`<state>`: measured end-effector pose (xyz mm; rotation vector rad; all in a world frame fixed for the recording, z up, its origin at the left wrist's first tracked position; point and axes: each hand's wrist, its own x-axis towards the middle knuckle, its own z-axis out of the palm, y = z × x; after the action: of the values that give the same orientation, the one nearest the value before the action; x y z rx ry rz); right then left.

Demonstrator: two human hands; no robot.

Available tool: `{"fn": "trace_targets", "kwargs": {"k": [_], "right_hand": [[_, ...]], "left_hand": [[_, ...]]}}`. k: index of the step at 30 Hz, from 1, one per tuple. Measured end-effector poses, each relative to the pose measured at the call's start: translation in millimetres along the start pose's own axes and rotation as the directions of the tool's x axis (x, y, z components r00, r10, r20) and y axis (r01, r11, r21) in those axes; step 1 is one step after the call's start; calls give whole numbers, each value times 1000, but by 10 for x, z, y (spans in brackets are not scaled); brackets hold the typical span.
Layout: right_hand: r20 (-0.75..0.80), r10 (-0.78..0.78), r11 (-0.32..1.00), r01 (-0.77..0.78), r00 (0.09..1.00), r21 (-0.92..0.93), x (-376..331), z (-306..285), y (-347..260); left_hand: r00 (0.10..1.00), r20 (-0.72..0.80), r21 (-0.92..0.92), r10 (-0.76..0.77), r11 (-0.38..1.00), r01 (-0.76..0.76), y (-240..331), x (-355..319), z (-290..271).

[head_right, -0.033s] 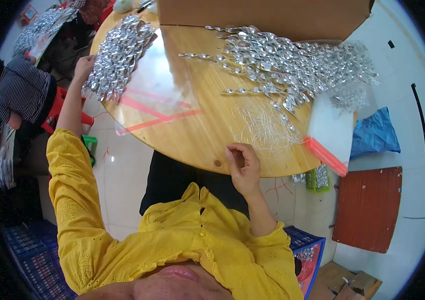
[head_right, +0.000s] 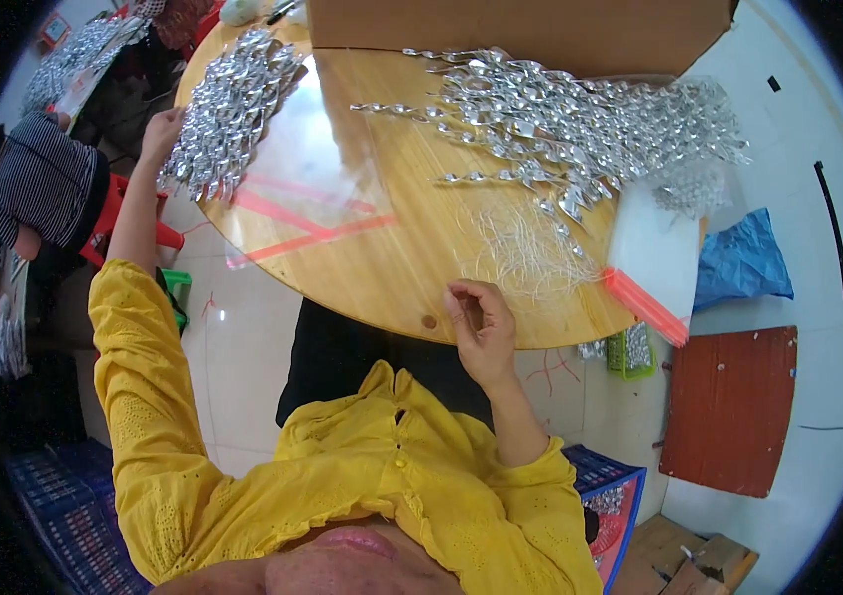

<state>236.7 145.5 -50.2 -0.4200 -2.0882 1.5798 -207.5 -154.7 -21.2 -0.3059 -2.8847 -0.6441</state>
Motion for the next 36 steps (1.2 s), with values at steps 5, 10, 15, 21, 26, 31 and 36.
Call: {"fn": "trace_targets", "kwargs": {"k": [5, 10, 15, 21, 26, 31, 36], "right_hand": [[-62, 35, 982, -22, 997, 190, 59, -106, -140], [-42, -203, 873, 162, 978, -461, 345, -288, -112], [82, -202, 709, 204, 976, -675, 452, -213, -85], [56, -77, 652, 93, 995, -753, 465, -137, -110], [105, -110, 756, 152, 988, -637, 657, -329, -46], [-39, -131, 991, 132, 991, 16, 945, -645, -722], [23, -193, 975, 195, 981, -106, 952, -765, -869]], "left_hand": [[966, -154, -55, 207, 974, -218, 105, -133, -137], [821, -337, -133, 461, 840, -527, 522, -746, -336], [761, -208, -254, 614, 718, -648, 1111, -1712, -352], [675, -6, -313, 738, 639, -702, 1432, -2303, -196], [620, 33, -379, 784, 584, -718, 1749, -2288, -65], [613, 44, -438, 789, 566, -698, 1943, -2221, 38], [588, 74, -507, 806, 538, -673, 2068, -2263, 205]]}}
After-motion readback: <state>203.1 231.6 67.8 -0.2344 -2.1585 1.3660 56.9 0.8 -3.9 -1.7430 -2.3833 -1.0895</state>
